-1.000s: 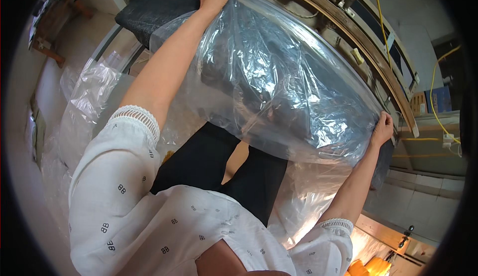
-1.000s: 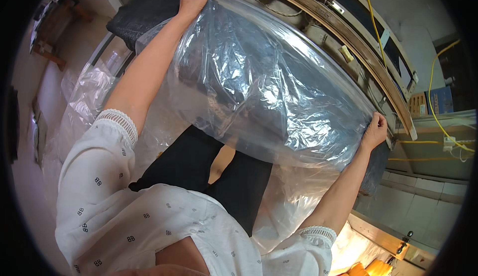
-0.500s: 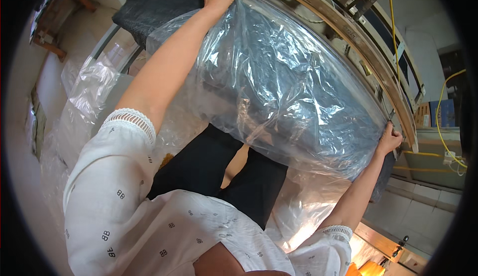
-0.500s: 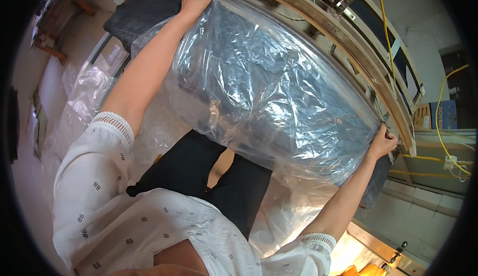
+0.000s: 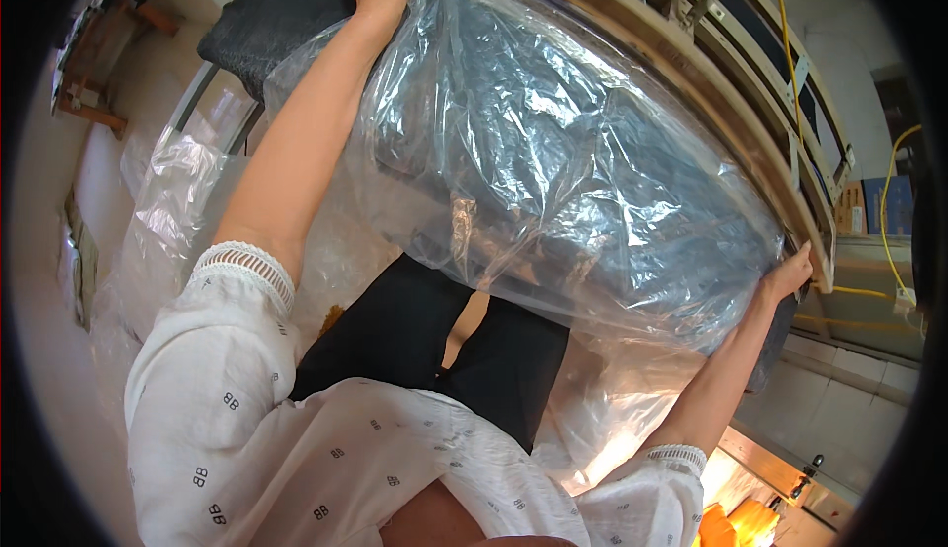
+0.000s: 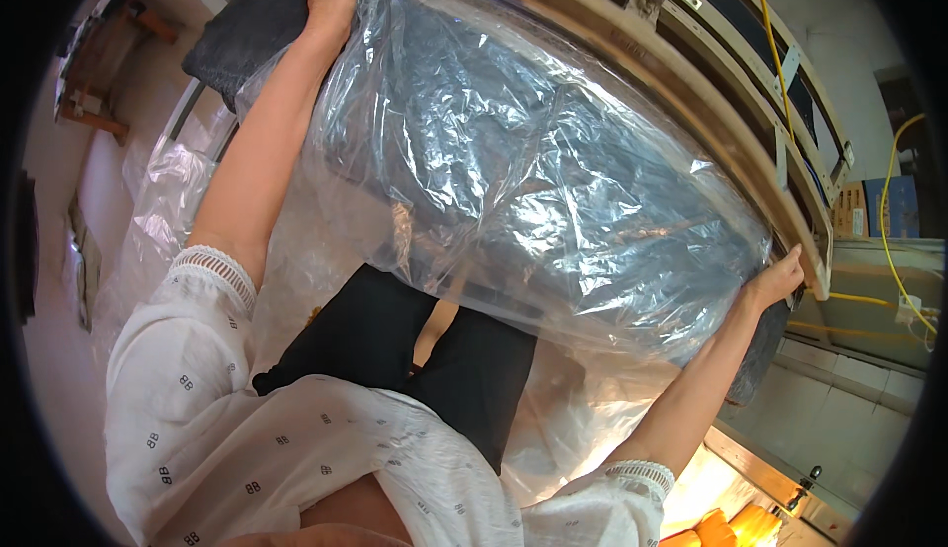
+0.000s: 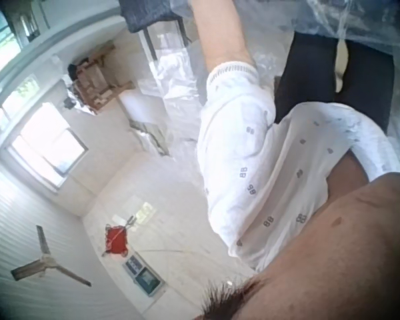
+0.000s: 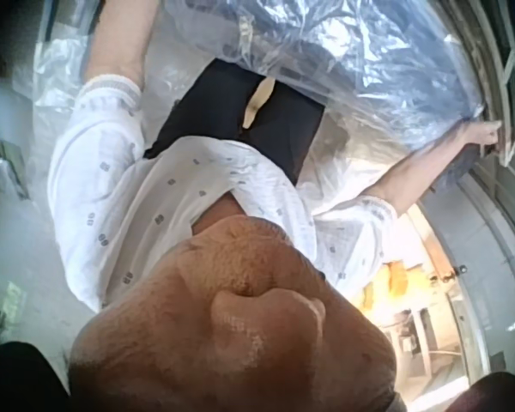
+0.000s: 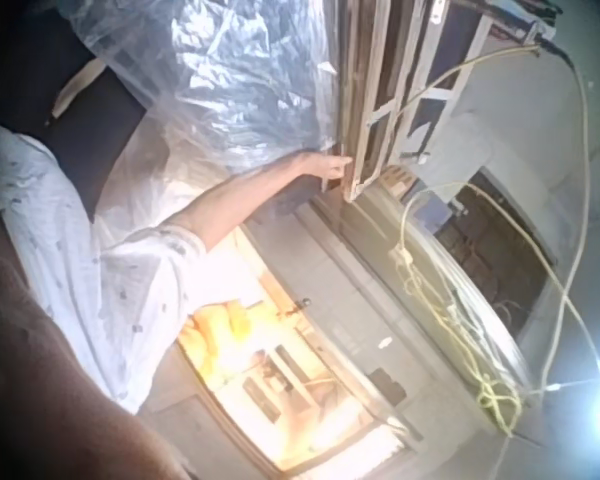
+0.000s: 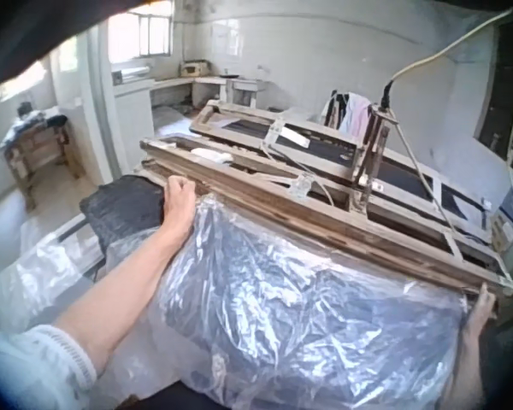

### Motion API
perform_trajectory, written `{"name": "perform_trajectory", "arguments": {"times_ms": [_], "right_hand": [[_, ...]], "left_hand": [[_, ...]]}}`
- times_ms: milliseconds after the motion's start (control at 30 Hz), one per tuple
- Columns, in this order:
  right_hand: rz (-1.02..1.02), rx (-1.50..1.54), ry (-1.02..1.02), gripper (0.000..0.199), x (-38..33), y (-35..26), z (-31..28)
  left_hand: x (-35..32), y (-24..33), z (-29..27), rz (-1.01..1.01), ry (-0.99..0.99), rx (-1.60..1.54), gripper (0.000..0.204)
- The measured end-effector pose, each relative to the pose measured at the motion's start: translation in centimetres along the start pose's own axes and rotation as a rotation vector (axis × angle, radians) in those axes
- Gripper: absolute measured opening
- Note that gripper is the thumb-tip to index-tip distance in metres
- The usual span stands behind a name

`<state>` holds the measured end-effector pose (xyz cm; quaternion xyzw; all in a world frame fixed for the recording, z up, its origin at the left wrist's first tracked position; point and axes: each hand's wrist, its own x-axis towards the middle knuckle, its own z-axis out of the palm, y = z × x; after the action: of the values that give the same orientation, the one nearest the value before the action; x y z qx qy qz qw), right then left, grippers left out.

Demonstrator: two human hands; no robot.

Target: The person is wrapping a large curved component in clear plastic film.

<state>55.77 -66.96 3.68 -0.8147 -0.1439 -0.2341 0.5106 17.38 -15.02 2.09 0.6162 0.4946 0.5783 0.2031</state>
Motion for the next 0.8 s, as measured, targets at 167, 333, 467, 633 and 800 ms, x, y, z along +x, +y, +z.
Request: {"name": "perform_trajectory", "arguments": {"times_ms": [167,333,467,633,800], "right_hand": [[-0.075,-0.45,0.009,0.054,-0.8,0.0,-1.0],[-0.287,-0.374,-0.382,0.03,-5.8,-3.7,-3.4],[-0.507,-0.31,-0.214,0.017,-8.5,-6.5,-6.2],[-0.399,0.001,-0.244,0.014,-16.1,-15.1,-6.2],[0.047,0.49,-1.043,0.011,-25.0,-23.1,-6.3]], "left_hand": [[-1.4,1.9,-1.8,0.229,-0.489,0.445,0.032],[-0.7,2.8,-9.1,0.135,-0.393,-0.301,0.02],[-2.5,2.2,-14.3,0.044,-0.554,-0.48,0.019],[-6.4,5.0,-20.1,-0.096,-0.592,-0.663,0.016],[-8.9,6.8,-24.5,-0.062,-0.638,-0.674,0.017]]}}
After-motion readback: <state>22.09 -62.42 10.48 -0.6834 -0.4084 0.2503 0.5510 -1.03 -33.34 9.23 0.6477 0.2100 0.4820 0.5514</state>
